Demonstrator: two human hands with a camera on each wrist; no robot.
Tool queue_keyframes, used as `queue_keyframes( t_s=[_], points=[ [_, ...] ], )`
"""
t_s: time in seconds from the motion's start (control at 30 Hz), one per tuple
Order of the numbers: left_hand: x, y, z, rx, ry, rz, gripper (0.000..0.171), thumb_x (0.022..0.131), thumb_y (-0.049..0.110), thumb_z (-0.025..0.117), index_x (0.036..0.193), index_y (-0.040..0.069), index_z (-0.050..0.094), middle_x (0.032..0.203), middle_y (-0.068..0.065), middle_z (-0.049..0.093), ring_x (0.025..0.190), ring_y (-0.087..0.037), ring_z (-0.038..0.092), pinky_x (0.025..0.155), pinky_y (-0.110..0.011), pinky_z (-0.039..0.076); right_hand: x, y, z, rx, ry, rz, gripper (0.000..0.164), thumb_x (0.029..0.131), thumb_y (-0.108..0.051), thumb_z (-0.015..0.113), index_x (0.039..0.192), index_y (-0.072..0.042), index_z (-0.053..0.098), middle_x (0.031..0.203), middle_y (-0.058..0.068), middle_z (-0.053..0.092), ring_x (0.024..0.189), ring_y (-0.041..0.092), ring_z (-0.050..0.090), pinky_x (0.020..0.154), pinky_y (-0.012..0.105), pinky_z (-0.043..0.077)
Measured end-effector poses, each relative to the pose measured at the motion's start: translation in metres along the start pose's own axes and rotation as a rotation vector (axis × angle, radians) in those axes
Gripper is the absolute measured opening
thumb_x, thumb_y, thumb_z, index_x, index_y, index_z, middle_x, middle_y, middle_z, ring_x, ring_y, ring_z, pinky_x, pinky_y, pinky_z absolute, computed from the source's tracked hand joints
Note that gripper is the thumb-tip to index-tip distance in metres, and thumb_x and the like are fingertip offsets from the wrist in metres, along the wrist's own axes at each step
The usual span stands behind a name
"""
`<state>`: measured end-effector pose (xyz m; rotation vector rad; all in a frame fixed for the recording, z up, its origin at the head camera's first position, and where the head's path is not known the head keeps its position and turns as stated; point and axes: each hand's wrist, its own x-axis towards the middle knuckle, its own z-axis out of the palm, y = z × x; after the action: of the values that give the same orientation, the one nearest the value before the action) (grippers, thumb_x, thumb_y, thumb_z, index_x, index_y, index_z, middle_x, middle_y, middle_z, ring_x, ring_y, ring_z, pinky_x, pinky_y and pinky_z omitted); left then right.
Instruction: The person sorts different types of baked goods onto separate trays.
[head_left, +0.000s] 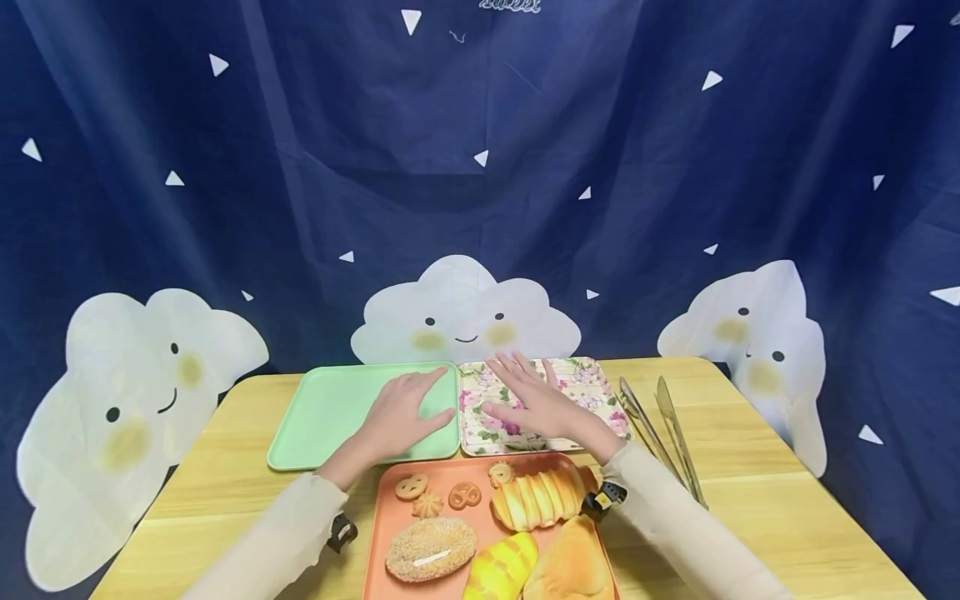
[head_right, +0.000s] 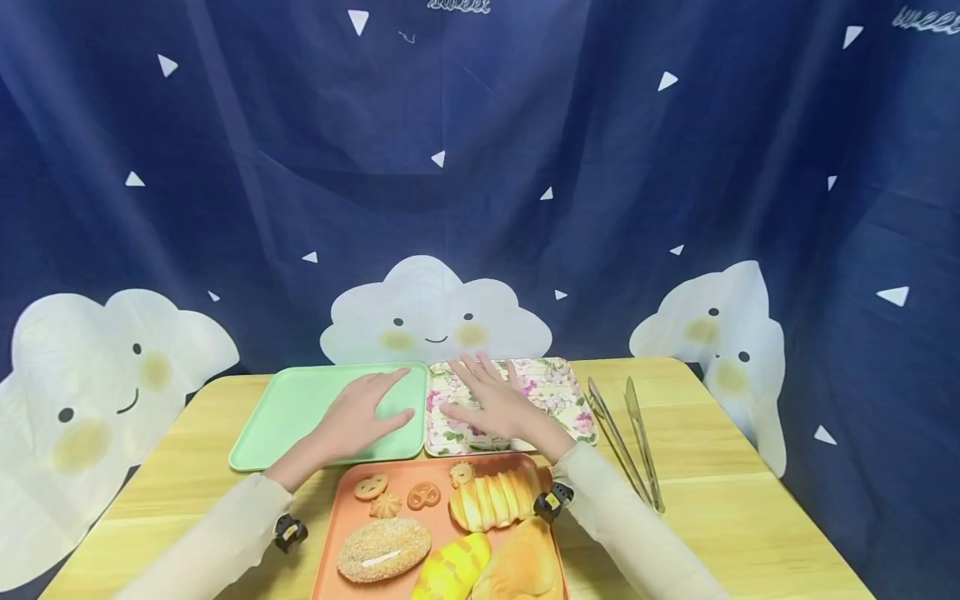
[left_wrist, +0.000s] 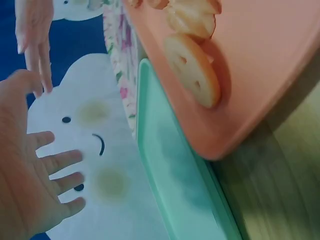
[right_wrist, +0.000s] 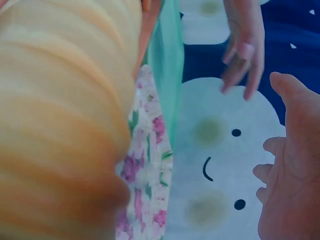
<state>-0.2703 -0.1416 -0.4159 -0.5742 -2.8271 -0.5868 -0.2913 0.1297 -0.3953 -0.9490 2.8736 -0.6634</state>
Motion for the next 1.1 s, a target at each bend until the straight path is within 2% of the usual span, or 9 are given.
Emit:
queue_keyframes(
  t_s=[0.1, 0.2, 0.37, 0.43, 0.6, 0.7, 0.8, 0.9, 1.1],
  points=[
    [-0.006, -0.009, -0.008, -0.066, 0.007, -0.052, 0.065, 0.094, 0.046, 0.066, 0.151, 0.018, 0.05, 0.131, -0.009, 0.069, 0.124, -0.033, 0.061, 0.102, -0.056, 0.047, -0.003, 0.001, -0.007, 0.023, 0.027, 0.002, 0.081, 0.1, -0.06, 0.049, 0.164, -0.027, 0.014, 0.172, 0.002, 0.01, 0.16, 0.026, -0.004, 0.12, 0.067, -0.013],
    [-0.013, -0.019, -0.015, -0.115, 0.001, -0.113, 0.054, 0.094, 0.041, 0.068, 0.141, 0.017, 0.059, 0.11, -0.004, 0.074, 0.105, -0.026, 0.069, 0.087, -0.048, 0.054, -0.008, 0.008, -0.014, 0.033, 0.057, 0.003, 0.08, 0.1, -0.057, 0.051, 0.164, -0.026, 0.016, 0.172, 0.004, 0.013, 0.16, 0.029, -0.003, 0.119, 0.068, -0.012],
    [-0.026, -0.035, -0.025, -0.202, -0.045, -0.181, 0.03, 0.091, 0.031, 0.072, 0.116, 0.014, 0.07, 0.083, 0.003, 0.072, 0.073, -0.013, 0.065, 0.068, -0.034, 0.052, -0.019, 0.025, -0.03, 0.03, 0.094, 0.029, 0.081, 0.098, -0.057, 0.054, 0.164, -0.024, 0.02, 0.171, 0.007, 0.015, 0.16, 0.034, 0.001, 0.118, 0.072, -0.008],
    [-0.031, -0.04, -0.026, -0.255, -0.085, -0.21, 0.023, 0.091, 0.028, 0.072, 0.108, 0.012, 0.071, 0.077, 0.002, 0.071, 0.066, -0.012, 0.065, 0.065, -0.032, 0.05, -0.026, 0.032, -0.037, 0.03, 0.106, 0.042, 0.081, 0.098, -0.056, 0.056, 0.164, -0.023, 0.021, 0.171, 0.009, 0.016, 0.159, 0.036, 0.003, 0.118, 0.072, -0.007],
    [-0.044, -0.048, -0.027, -0.433, -0.204, -0.273, 0.016, 0.091, 0.021, 0.072, 0.098, 0.007, 0.067, 0.069, -0.007, 0.072, 0.059, -0.023, 0.07, 0.059, -0.03, 0.052, -0.043, 0.054, -0.051, 0.021, 0.153, 0.063, 0.079, 0.097, -0.049, 0.06, 0.162, -0.017, 0.027, 0.168, 0.017, 0.023, 0.157, 0.044, 0.008, 0.116, 0.075, -0.002],
    [-0.051, -0.05, -0.027, -0.494, -0.268, -0.294, 0.015, 0.09, 0.018, 0.072, 0.093, 0.005, 0.066, 0.066, -0.009, 0.071, 0.056, -0.024, 0.069, 0.055, -0.031, 0.055, -0.058, 0.069, -0.059, 0.03, 0.159, 0.102, 0.079, 0.097, -0.047, 0.061, 0.161, -0.014, 0.029, 0.166, 0.021, 0.026, 0.156, 0.046, 0.009, 0.115, 0.076, 0.001],
    [-0.057, -0.053, -0.026, -0.51, -0.334, -0.303, 0.015, 0.089, 0.018, 0.073, 0.09, 0.004, 0.066, 0.065, -0.009, 0.07, 0.056, -0.021, 0.068, 0.055, -0.032, 0.056, -0.073, 0.085, -0.066, 0.032, 0.154, 0.138, 0.079, 0.097, -0.045, 0.063, 0.16, -0.009, 0.032, 0.164, 0.025, 0.029, 0.153, 0.05, 0.013, 0.116, 0.076, 0.007],
    [-0.063, -0.055, -0.025, -0.53, -0.385, -0.304, 0.014, 0.088, 0.016, 0.074, 0.09, 0.004, 0.067, 0.066, -0.01, 0.07, 0.057, -0.021, 0.069, 0.055, -0.033, 0.058, -0.085, 0.101, -0.071, 0.026, 0.15, 0.143, 0.079, 0.097, -0.04, 0.065, 0.157, 0.0, 0.033, 0.16, 0.03, 0.033, 0.149, 0.054, 0.023, 0.116, 0.073, 0.02],
    [-0.073, -0.06, -0.017, -0.568, -0.42, -0.285, 0.015, 0.085, 0.011, 0.076, 0.093, 0.002, 0.067, 0.067, -0.01, 0.071, 0.058, -0.022, 0.07, 0.055, -0.035, 0.059, -0.102, 0.132, -0.071, 0.068, 0.085, 0.18, 0.087, 0.097, -0.034, 0.067, 0.155, 0.012, 0.023, 0.157, 0.039, 0.027, 0.144, 0.058, 0.028, 0.113, 0.07, 0.029]
  ],
)
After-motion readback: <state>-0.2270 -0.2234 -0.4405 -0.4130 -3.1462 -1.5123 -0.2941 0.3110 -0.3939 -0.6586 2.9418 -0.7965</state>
